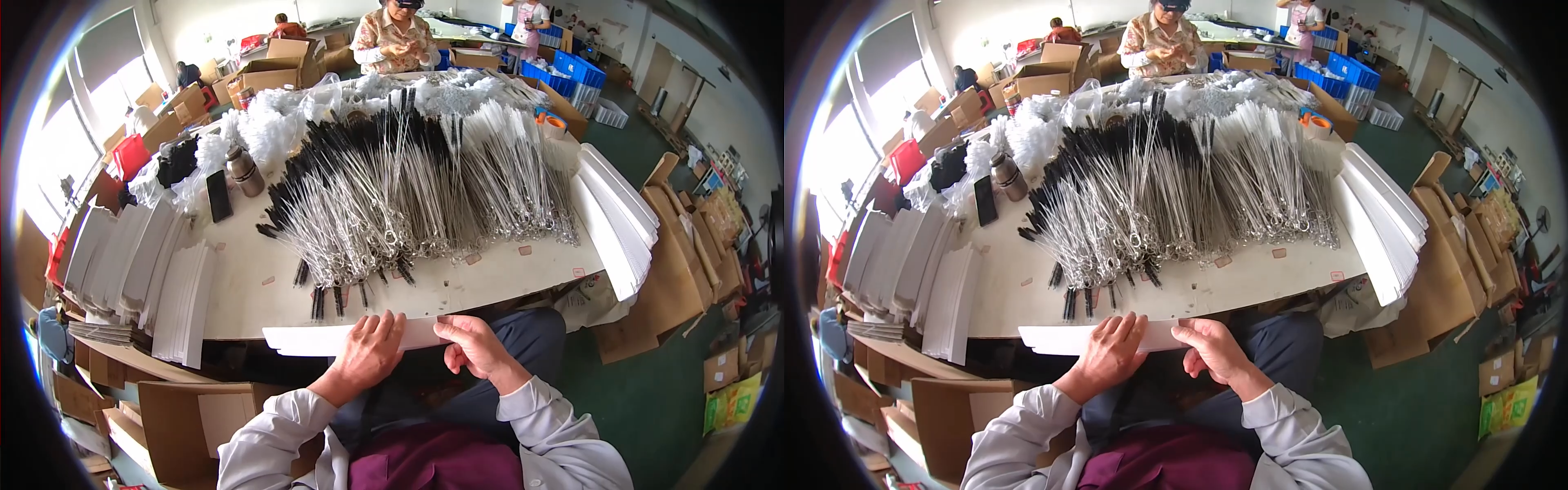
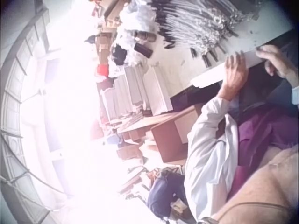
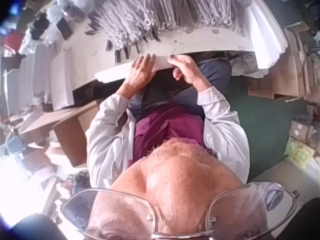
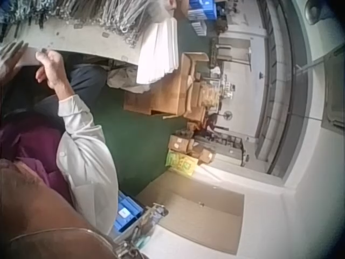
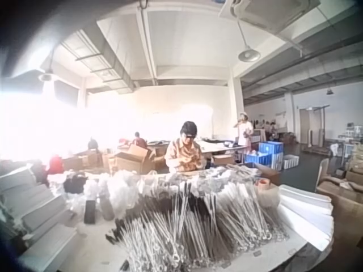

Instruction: Packaging thin wire brushes into white cardboard boxes at a workstation.

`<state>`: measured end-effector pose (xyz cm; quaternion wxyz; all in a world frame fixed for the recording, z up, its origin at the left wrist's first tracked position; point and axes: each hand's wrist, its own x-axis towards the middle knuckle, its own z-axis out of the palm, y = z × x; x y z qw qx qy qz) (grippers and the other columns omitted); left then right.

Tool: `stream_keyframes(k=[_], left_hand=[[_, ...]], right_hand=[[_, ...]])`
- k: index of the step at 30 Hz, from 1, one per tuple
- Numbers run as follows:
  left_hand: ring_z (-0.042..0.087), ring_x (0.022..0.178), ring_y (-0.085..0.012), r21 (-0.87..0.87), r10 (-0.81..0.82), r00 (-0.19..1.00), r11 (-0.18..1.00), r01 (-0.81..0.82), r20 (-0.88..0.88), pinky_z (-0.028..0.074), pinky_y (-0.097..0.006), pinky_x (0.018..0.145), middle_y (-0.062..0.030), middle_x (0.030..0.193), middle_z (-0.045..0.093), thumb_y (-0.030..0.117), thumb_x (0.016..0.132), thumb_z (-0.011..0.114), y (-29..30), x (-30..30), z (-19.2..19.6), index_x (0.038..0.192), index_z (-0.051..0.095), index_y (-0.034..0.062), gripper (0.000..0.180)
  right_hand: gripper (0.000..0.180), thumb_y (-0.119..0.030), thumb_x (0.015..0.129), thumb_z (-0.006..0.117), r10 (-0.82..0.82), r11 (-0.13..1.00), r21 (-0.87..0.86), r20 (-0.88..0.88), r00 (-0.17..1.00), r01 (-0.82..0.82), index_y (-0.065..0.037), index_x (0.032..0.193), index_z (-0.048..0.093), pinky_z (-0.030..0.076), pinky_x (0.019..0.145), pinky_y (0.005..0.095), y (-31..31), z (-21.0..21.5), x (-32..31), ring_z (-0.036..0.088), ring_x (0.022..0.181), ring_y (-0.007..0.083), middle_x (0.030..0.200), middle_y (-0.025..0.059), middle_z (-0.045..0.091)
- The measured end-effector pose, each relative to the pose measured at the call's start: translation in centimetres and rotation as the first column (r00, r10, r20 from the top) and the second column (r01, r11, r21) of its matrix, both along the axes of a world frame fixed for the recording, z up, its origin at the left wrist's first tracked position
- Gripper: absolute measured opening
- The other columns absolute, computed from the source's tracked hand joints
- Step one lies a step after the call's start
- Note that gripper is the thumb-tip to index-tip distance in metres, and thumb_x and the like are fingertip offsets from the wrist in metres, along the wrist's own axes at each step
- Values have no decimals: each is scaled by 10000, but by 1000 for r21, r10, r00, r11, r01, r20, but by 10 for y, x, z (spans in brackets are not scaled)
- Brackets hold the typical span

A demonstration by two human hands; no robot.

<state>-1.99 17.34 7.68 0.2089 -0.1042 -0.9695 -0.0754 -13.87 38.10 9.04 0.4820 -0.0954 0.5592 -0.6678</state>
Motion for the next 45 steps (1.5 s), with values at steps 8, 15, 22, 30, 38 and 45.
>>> stream_keyframes(k=[8,15,22,30,38,45], left_hand=[[655,953,-296,-2,-8,994,1000,8,112,543,-423,835,-134,1119,636,195,732,791,0,0,-6,1246,589,-6,588],[671,931,-317,44,50,981,997,-59,188,548,-444,811,-139,1073,650,245,770,789,2,-1,2,1221,586,-2,553],[682,944,-351,153,-17,952,988,-31,305,553,-464,816,-150,1011,670,245,788,769,15,-19,12,1169,571,1,493],[667,1008,-382,207,-44,970,978,-6,238,535,-467,876,-190,1109,661,297,787,809,-1,-6,20,1260,555,-5,616],[648,1062,-354,162,-18,943,986,-39,333,519,-468,921,-169,1118,645,287,787,808,3,-11,21,1288,537,-40,657],[628,1099,-369,154,-65,984,987,39,166,502,-459,961,-201,1185,620,295,805,803,-1,-14,23,1333,515,-54,695]], right_hand=[[223,-243,1024,643,26,999,-38,129,991,-21,-36,1104,628,477,426,244,4,-17,-1,578,494,78,775,-23,563],[533,-249,897,787,-16,975,124,-789,614,184,64,1280,590,601,715,350,11,-3,11,709,756,217,1085,155,698],[695,-286,834,783,389,919,389,-879,-276,60,58,1374,512,416,1106,475,-12,-15,-1,567,1219,361,1298,200,603],[668,-284,824,799,355,930,368,-889,-287,10,61,1337,546,463,1054,457,-2,-12,-17,598,1158,359,1260,193,615],[731,-303,819,808,337,931,363,-890,-308,-31,59,1387,523,442,1068,458,-12,-3,-13,575,1186,349,1295,187,594],[737,-315,828,802,301,941,335,-887,-350,-42,54,1397,513,443,1061,456,-4,-4,-27,571,1188,352,1313,193,583]])
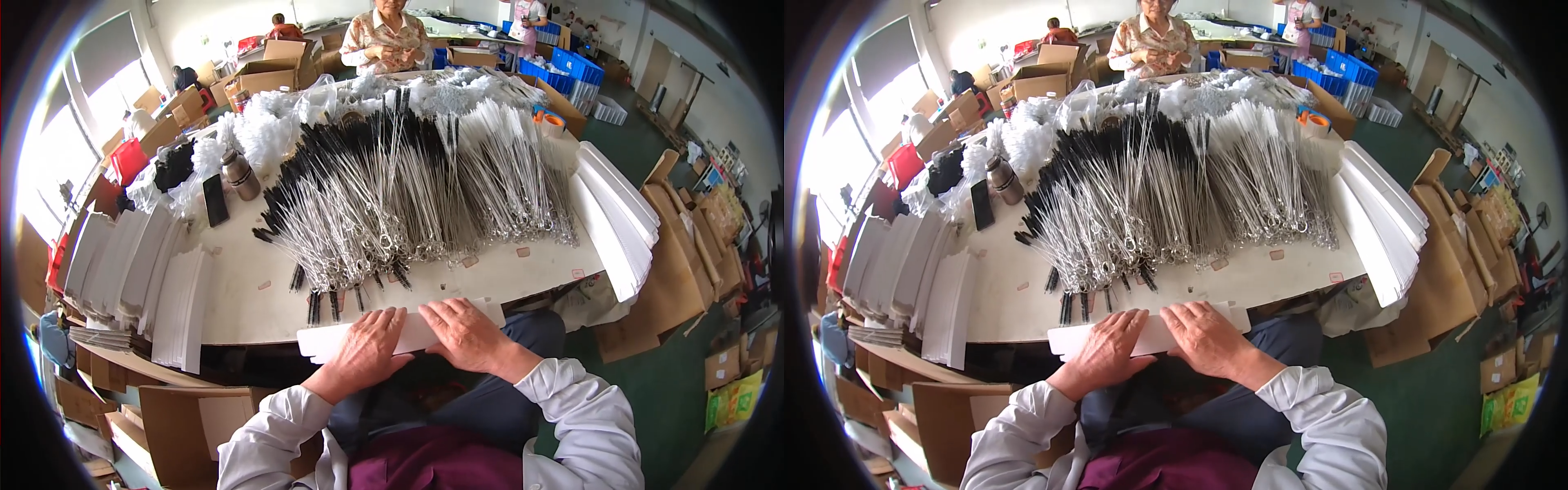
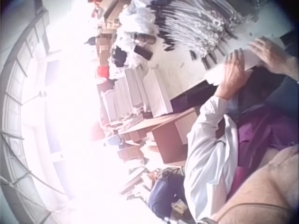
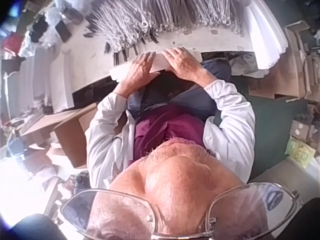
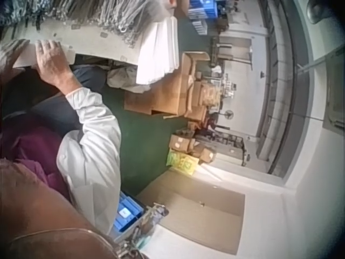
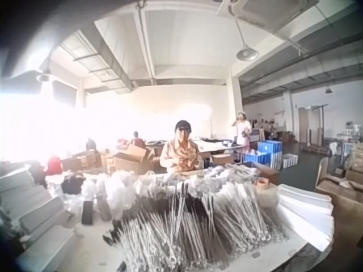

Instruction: Packaging thin wire brushes into white cardboard boxes at a workstation.

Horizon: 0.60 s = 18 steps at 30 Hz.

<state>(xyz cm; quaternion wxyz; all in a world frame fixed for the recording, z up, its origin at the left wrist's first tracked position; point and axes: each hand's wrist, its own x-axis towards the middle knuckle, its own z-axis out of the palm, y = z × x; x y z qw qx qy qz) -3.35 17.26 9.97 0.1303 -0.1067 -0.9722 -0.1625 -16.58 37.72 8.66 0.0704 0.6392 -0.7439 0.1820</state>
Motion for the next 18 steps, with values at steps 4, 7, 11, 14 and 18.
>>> stream_keyframes(k=[4,7,11,14,18], left_hand=[[610,1160,-392,-5,62,994,998,-62,89,488,-472,996,-232,1292,603,323,819,805,-4,-5,-4,1380,493,-42,739],[615,1146,-390,-21,82,992,997,-80,96,490,-475,983,-231,1281,607,323,826,800,-2,-14,-7,1375,491,-53,733],[616,1128,-387,-54,89,994,995,-86,60,491,-474,965,-231,1256,612,300,836,785,1,-28,-14,1362,493,-70,707],[612,1133,-382,-77,110,994,991,-111,-12,487,-469,967,-233,1238,612,282,838,778,4,-41,-19,1353,497,-70,684],[615,1083,-341,-131,109,993,985,-115,-51,486,-436,958,-219,1240,598,272,842,764,5,-54,-34,1335,500,-76,658]], right_hand=[[679,-286,841,786,-18,1000,-12,-53,998,17,86,1353,537,452,1047,444,3,2,-14,590,1170,339,1266,198,606],[662,-279,841,787,-28,1000,-11,-73,997,27,83,1342,551,460,1040,440,3,2,-23,599,1162,337,1261,194,616],[671,-282,828,807,-40,999,-12,-62,997,39,42,1362,560,463,1056,438,3,-8,-39,599,1191,330,1283,186,625],[638,-260,816,816,-43,997,-64,-64,997,39,36,1334,590,479,1045,430,3,-11,-53,621,1174,320,1266,179,649],[596,-247,817,811,-51,991,-124,-58,997,43,23,1311,615,487,1046,425,3,-29,-66,634,1168,315,1270,172,663]])
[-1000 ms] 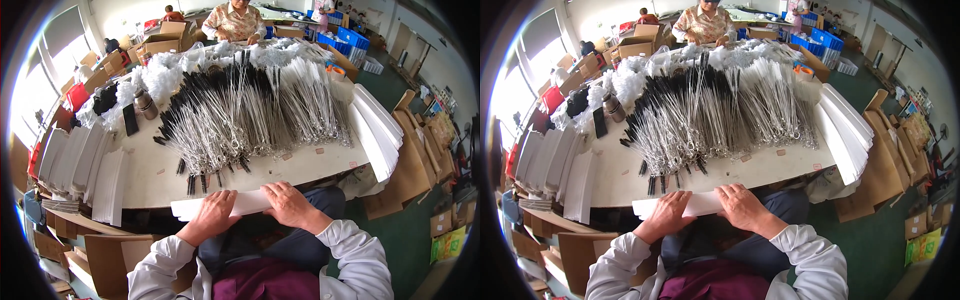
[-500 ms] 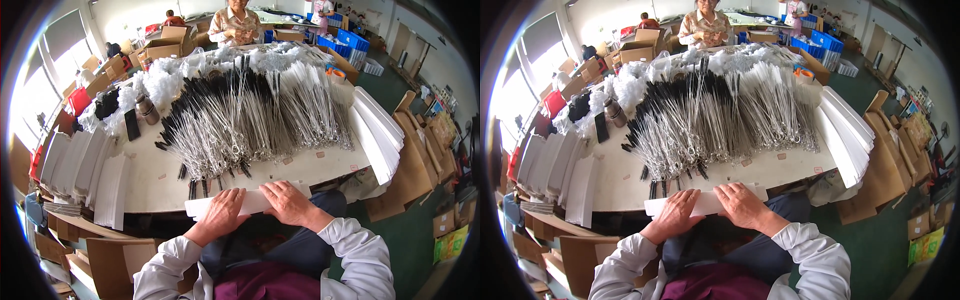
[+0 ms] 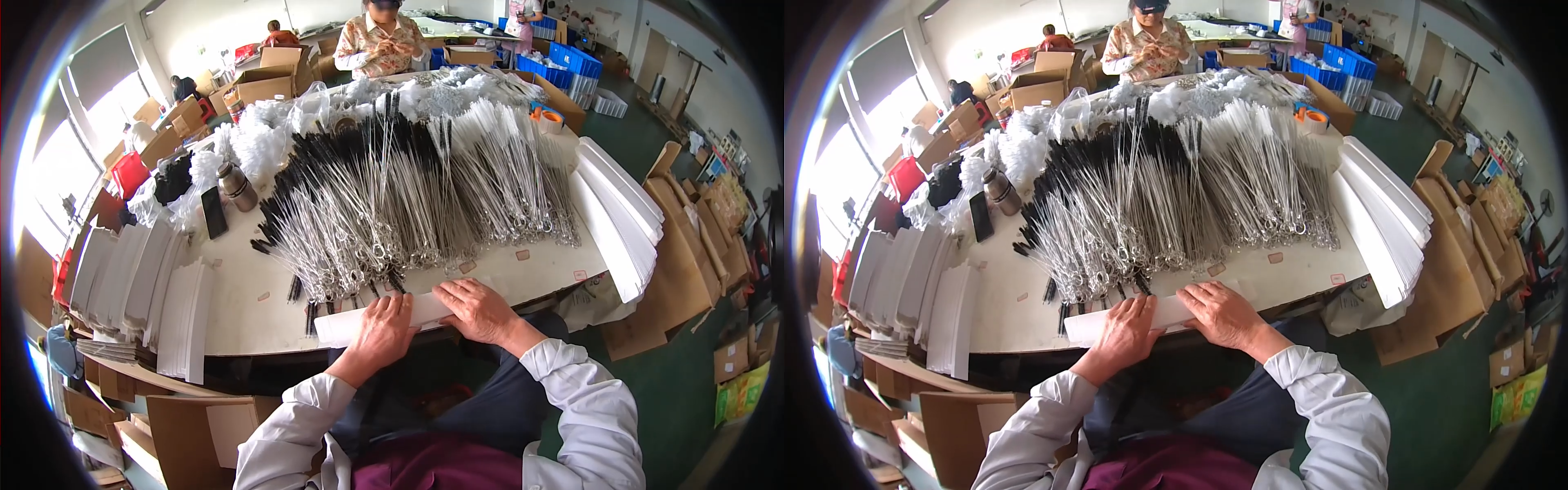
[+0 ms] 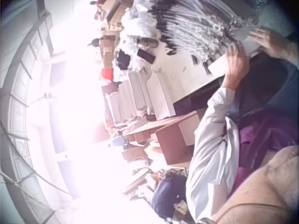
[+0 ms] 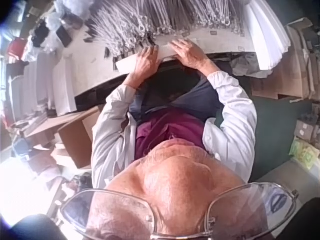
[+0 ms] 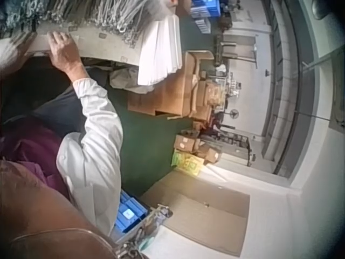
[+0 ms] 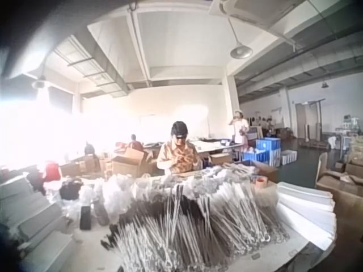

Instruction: Packaging thin wire brushes into white cardboard boxes at a workstation.

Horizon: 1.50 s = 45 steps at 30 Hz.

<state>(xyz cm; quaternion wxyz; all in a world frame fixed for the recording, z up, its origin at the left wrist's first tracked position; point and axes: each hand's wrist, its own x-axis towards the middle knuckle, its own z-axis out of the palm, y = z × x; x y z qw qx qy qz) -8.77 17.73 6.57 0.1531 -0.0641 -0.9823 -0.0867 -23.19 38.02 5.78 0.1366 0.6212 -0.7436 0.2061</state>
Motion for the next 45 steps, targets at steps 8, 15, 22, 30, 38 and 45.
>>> stream_keyframes(k=[8,15,22,30,38,45], left_hand=[[612,1120,-364,83,71,996,994,-75,50,505,-455,943,-227,1240,623,239,842,764,4,-5,-9,1303,546,-45,584],[595,1135,-363,98,169,985,980,-172,31,500,-455,966,-194,1251,627,208,843,756,19,1,-14,1305,550,-31,559],[523,1288,-403,33,106,994,994,-105,-14,410,-495,1110,-244,1372,566,337,815,793,24,11,-27,1396,507,-47,753],[434,1379,-418,-187,124,992,976,-115,33,322,-508,1188,-290,1474,469,327,924,666,2,40,-42,1446,431,-101,715],[428,1395,-418,-211,78,997,974,-76,0,303,-508,1214,-296,1478,468,111,829,580,-33,78,-44,1437,443,-118,664],[460,1370,-410,-203,47,997,977,-58,-59,348,-511,1188,-277,1452,502,92,823,585,-47,86,-47,1406,483,-112,626]], right_hand=[[449,-145,851,725,76,996,48,47,996,-78,21,1260,642,487,1042,425,-6,-5,-19,622,1176,317,1252,159,661],[455,-116,861,689,49,999,-12,107,993,-48,22,1290,627,450,1098,426,0,-6,-5,592,1216,315,1286,161,645],[658,-383,930,673,35,991,125,69,997,-43,52,1403,534,349,1197,446,9,-11,9,486,1379,346,1433,206,557],[620,-188,909,622,-33,992,120,7,999,32,97,1438,470,297,1233,484,2,-33,22,428,1434,401,1496,258,490],[730,-224,856,713,-256,954,150,-40,966,259,75,1465,441,279,1239,482,47,-31,-7,409,1450,366,1533,233,455],[744,-310,872,738,-271,950,144,-62,960,278,78,1444,462,286,1231,480,46,-32,-7,411,1446,358,1528,230,458]])
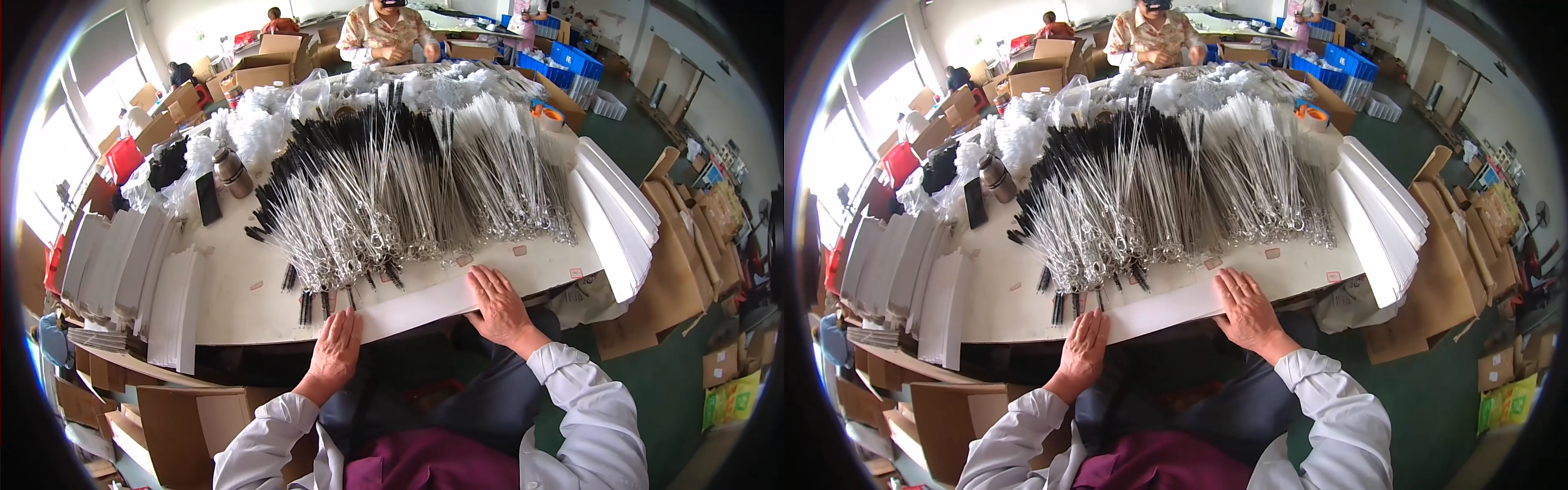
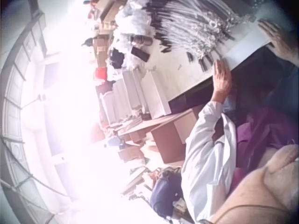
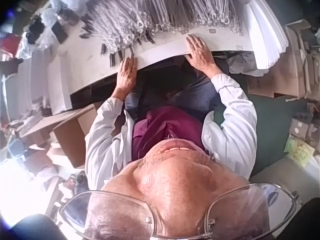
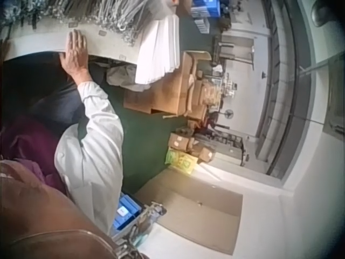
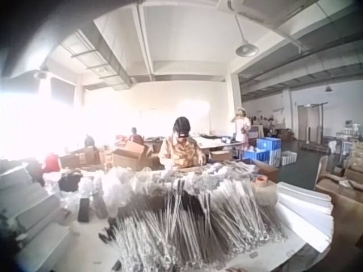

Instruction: Packaging thin wire brushes into white cardboard boxes at a workstation.

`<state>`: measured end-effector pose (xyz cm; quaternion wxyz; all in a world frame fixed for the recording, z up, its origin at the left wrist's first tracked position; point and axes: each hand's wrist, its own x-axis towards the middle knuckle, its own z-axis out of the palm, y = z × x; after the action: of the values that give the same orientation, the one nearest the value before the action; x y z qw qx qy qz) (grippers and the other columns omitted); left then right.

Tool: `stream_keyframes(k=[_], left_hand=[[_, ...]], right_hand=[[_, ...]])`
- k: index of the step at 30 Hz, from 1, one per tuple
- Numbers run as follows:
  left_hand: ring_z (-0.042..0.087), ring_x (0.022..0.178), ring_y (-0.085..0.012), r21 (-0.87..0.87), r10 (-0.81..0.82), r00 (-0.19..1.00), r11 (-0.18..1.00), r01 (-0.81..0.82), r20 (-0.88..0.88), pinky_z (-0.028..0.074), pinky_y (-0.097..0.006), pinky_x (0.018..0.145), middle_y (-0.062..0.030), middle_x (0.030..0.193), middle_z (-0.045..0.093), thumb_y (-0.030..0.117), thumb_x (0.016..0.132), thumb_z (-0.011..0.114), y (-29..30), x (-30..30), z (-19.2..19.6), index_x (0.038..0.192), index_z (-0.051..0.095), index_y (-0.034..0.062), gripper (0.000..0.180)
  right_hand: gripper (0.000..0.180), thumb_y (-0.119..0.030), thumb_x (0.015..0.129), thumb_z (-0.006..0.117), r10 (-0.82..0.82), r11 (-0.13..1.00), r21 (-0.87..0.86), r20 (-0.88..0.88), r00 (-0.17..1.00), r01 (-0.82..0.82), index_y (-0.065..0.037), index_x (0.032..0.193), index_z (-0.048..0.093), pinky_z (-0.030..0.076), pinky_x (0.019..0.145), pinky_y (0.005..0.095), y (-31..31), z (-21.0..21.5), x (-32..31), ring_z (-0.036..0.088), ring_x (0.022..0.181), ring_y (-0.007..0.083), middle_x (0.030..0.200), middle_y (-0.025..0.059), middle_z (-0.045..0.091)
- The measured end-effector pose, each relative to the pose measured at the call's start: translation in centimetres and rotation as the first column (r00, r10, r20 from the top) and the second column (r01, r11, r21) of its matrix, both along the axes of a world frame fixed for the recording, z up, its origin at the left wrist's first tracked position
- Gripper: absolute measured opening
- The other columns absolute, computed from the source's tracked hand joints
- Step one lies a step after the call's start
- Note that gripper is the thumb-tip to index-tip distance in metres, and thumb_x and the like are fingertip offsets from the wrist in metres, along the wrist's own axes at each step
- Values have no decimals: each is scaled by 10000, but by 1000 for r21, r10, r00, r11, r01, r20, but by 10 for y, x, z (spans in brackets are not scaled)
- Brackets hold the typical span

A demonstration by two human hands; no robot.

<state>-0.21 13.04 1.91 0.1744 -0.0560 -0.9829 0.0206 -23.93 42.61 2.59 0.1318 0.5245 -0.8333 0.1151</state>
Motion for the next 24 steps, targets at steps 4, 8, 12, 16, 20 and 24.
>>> stream_keyframes(k=[4,8,12,16,20,24], left_hand=[[480,1357,-404,16,-11,999,1000,11,-36,364,-518,1175,-258,1433,529,80,833,581,-5,-1,-6,1395,506,-93,593],[509,1330,-402,55,20,1000,998,-20,-5,372,-518,1167,-242,1418,553,72,838,581,-5,8,2,1389,520,-85,576],[526,1314,-408,50,0,1000,999,-1,5,373,-516,1164,-259,1411,558,80,830,599,0,21,20,1394,515,-86,594],[547,1270,-424,140,33,985,989,-57,169,400,-516,1125,-290,1361,575,118,861,649,17,35,51,1371,510,-96,570],[575,1214,-453,394,-70,902,912,-114,425,454,-488,1058,-303,1301,592,217,877,723,33,27,70,1412,434,-83,678],[613,1139,-449,533,-155,915,843,-75,373,500,-498,974,-284,1215,611,282,831,781,59,-9,57,1468,374,-54,828]], right_hand=[[751,-366,878,749,-1,999,-37,0,1000,1,79,1424,489,289,1229,480,-1,3,0,418,1441,353,1518,226,471],[678,-333,896,730,48,997,-58,-15,999,-49,73,1398,524,313,1216,479,1,5,1,466,1398,335,1461,205,529],[472,-149,881,677,104,988,-100,-135,985,-118,56,1301,607,382,1175,478,10,3,5,589,1268,303,1308,170,648],[292,-71,889,601,184,960,-195,-113,977,-203,36,1149,680,450,1122,474,7,16,24,667,1134,287,1158,151,712],[307,-68,848,625,316,921,-211,-85,945,-327,33,1129,695,466,1110,498,-16,25,55,658,1160,288,1183,148,704],[356,-113,869,593,413,885,-198,-84,907,-421,49,1171,690,442,1134,508,-48,25,81,628,1207,301,1213,169,690]])
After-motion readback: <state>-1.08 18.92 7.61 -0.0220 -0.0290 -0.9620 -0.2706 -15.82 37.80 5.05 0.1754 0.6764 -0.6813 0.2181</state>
